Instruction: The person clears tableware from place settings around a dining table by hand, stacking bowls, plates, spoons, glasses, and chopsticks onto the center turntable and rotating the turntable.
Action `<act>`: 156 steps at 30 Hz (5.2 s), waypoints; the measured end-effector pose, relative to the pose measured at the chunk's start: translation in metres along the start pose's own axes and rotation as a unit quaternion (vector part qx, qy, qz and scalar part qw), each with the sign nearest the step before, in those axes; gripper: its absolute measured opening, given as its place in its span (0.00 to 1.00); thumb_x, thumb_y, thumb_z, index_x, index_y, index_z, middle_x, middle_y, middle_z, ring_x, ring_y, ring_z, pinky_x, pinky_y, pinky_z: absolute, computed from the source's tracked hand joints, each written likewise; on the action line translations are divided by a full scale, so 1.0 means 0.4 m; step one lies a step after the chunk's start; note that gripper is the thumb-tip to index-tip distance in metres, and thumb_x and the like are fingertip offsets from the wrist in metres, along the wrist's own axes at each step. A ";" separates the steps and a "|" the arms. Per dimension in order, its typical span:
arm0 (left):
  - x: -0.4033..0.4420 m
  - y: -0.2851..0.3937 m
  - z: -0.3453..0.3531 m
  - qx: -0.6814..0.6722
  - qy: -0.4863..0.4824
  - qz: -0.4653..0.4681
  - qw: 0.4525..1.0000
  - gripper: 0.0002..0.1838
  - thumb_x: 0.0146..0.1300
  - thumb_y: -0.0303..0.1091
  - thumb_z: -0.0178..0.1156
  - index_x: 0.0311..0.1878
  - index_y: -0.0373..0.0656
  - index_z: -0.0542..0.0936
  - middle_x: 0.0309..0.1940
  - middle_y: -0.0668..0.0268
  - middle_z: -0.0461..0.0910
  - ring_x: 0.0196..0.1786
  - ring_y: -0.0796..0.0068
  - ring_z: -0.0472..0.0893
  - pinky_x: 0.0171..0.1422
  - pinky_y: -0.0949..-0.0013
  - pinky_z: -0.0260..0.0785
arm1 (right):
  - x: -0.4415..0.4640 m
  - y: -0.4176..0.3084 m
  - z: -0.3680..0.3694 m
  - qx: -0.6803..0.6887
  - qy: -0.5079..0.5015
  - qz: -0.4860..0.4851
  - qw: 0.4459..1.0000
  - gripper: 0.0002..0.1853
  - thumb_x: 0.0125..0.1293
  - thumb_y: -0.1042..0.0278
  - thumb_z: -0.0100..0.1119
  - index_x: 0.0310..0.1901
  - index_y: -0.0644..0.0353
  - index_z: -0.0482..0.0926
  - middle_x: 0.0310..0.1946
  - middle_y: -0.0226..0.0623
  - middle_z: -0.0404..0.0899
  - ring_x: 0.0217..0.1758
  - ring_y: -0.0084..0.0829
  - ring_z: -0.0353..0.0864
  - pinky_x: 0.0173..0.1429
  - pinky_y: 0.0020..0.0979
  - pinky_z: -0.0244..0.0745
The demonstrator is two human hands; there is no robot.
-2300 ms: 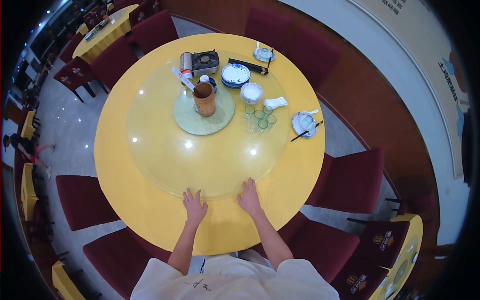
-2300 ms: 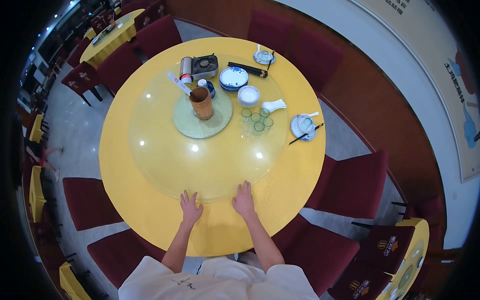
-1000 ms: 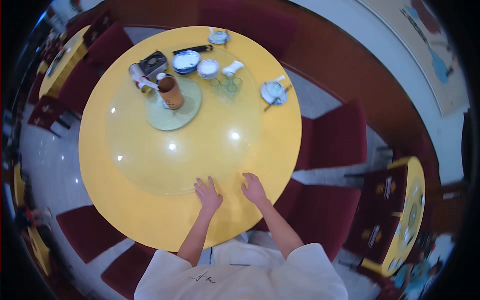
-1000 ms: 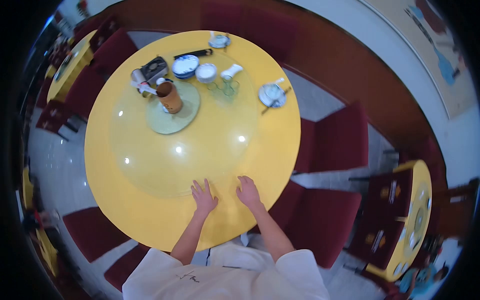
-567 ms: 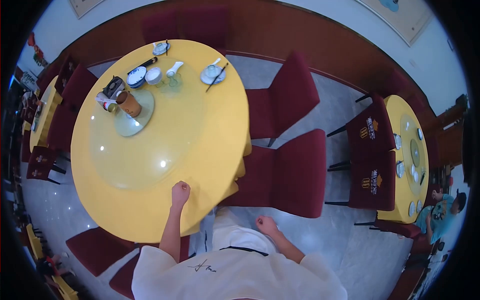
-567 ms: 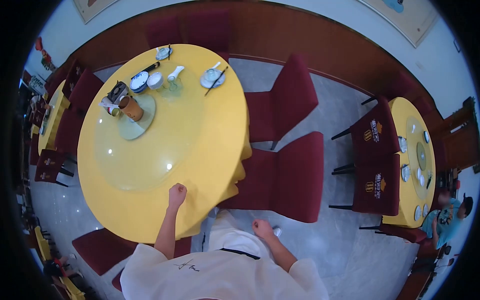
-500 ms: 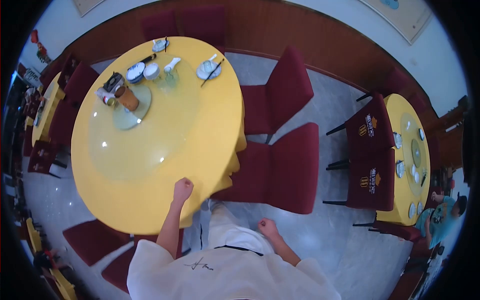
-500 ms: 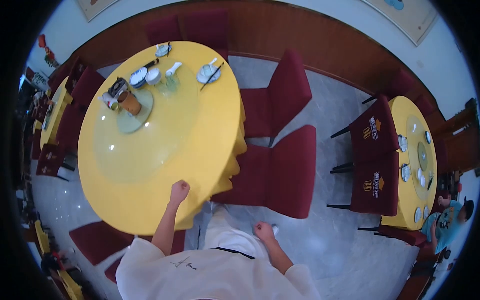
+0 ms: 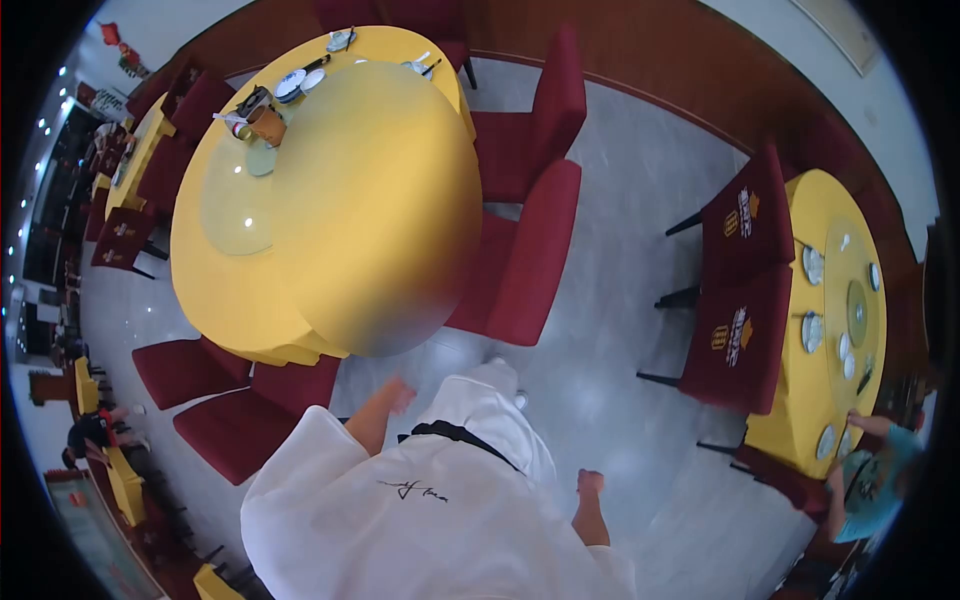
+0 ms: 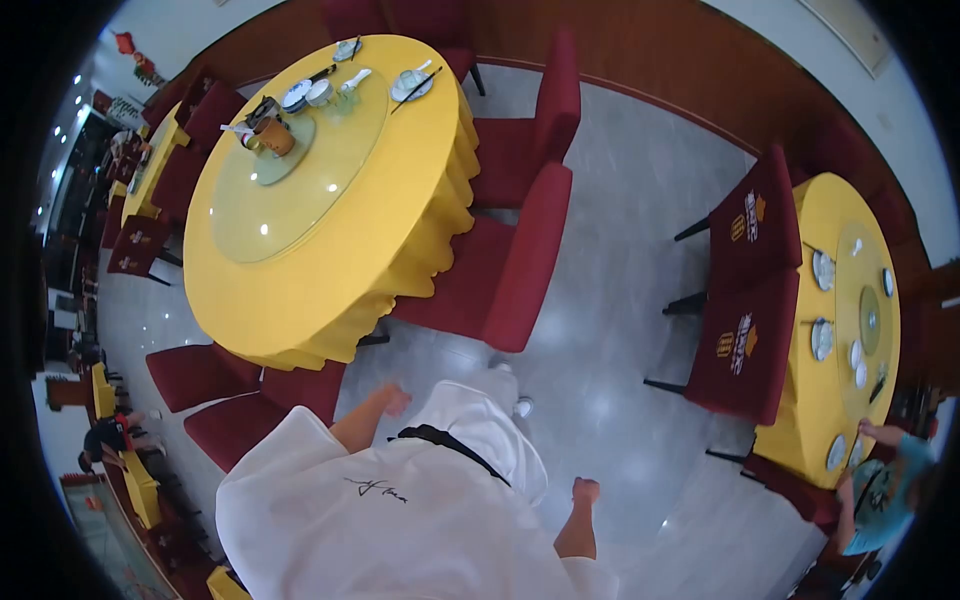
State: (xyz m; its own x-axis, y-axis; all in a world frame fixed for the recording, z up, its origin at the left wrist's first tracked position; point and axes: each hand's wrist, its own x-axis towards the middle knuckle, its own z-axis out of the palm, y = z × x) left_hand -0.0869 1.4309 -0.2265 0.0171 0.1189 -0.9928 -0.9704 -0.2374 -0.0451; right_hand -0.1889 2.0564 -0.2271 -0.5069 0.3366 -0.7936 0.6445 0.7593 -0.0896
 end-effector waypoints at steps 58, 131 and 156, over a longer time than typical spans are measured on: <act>-0.008 3.001 0.668 -0.424 0.317 0.021 0.848 0.26 0.52 0.56 0.63 0.43 0.43 0.84 0.47 0.48 0.83 0.48 0.51 0.83 0.52 0.53 0.75 | 1.142 -4.059 -1.240 -0.262 -0.175 -0.389 0.866 0.06 0.59 0.71 0.58 0.35 0.65 0.79 0.21 0.35 0.77 0.16 0.24 0.72 0.18 0.28 0.68; -0.947 2.720 -1.425 -0.754 0.350 0.449 0.327 0.27 0.75 0.42 0.50 0.68 0.32 0.62 0.45 0.52 0.81 0.47 0.68 0.83 0.53 0.68 0.77 | -0.542 -4.505 0.275 -0.476 -0.581 -0.465 0.469 0.14 0.75 0.69 0.50 0.55 0.67 0.76 0.31 0.31 0.78 0.32 0.19 0.76 0.34 0.23 0.75; -0.802 2.645 -1.067 -0.851 0.320 0.272 0.315 0.17 0.67 0.35 0.62 0.52 0.32 0.78 0.42 0.60 0.83 0.43 0.72 0.84 0.49 0.72 0.76 | -0.811 -4.589 0.949 -0.539 -0.151 -0.800 0.216 0.15 0.64 0.63 0.56 0.34 0.70 0.83 0.36 0.59 0.83 0.43 0.58 0.83 0.48 0.49 0.79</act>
State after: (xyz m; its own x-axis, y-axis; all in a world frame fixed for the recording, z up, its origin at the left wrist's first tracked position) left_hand -1.0162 0.7302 -0.0032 0.5331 -0.4758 -0.6996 0.6544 -0.2923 0.6974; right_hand -0.9902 0.3422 -0.0336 0.5788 -0.7650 -0.2824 -0.8071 -0.4880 -0.3323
